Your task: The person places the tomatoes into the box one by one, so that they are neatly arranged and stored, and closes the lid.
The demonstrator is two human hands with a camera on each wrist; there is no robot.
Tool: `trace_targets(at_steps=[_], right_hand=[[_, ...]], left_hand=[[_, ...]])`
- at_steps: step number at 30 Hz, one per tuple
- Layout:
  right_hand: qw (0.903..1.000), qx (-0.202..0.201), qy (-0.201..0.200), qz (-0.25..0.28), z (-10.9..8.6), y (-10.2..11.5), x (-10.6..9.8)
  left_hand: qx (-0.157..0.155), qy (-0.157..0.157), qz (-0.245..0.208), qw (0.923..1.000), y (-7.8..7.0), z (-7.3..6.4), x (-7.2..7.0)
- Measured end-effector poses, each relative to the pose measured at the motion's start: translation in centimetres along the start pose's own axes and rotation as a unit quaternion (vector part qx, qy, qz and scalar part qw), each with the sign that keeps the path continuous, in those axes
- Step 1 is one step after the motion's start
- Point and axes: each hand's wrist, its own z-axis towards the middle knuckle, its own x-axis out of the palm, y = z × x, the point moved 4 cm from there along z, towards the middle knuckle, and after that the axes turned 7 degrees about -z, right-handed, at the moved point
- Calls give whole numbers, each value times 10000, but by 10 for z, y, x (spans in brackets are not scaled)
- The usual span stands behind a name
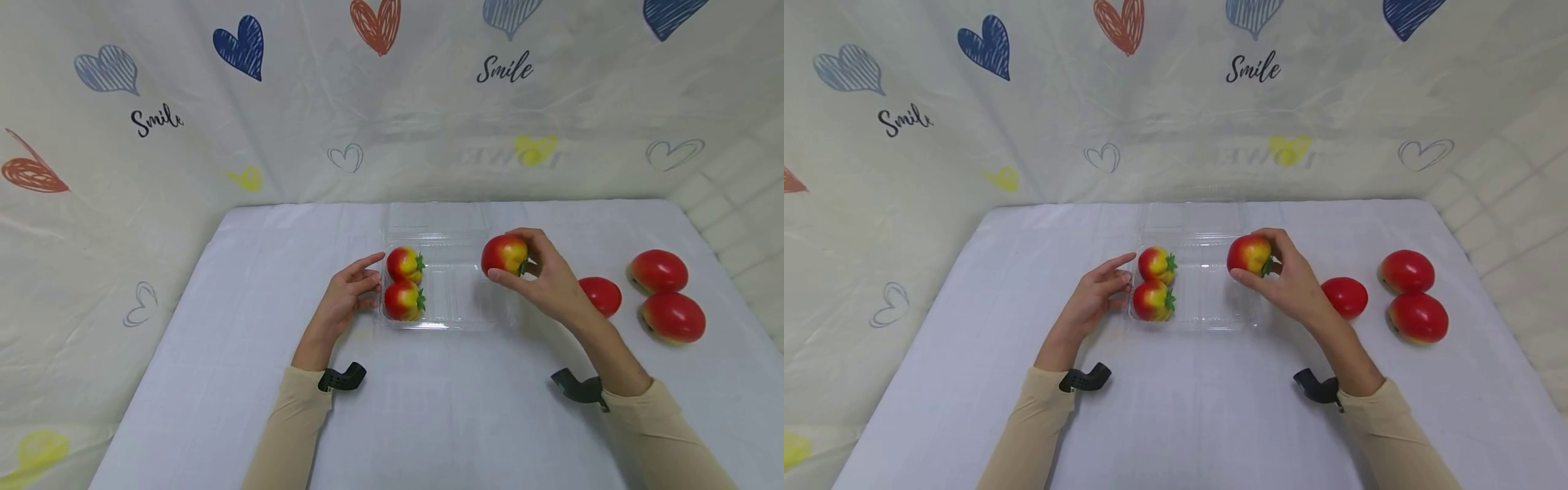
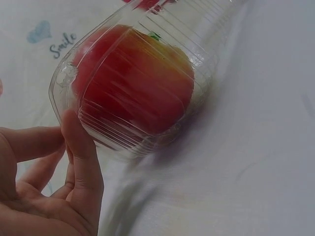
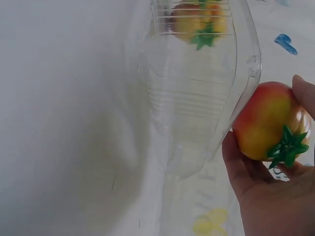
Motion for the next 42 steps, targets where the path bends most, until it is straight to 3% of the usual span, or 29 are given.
trace_targets(at_steps=[9,15,24,32,42], right_hand=[[9993,-247,-173,-218,5,0,4],[9992,-128,-157,-334,6,2,8],[9994,-240,-201,-156,5,6,9],[10000,-79,-19,-17,7,10,20],[9989,-459,-34,-52,9,12,30]], left_hand=[[33,12,-13,10000,0,0,2],[4,-1,-16,10000,1,-1,4],[3,-5,-80,10000,2,1,5],[-53,-33,1,10000,3,-2,2],[-1,32,-31,10000,2,-2,1]])
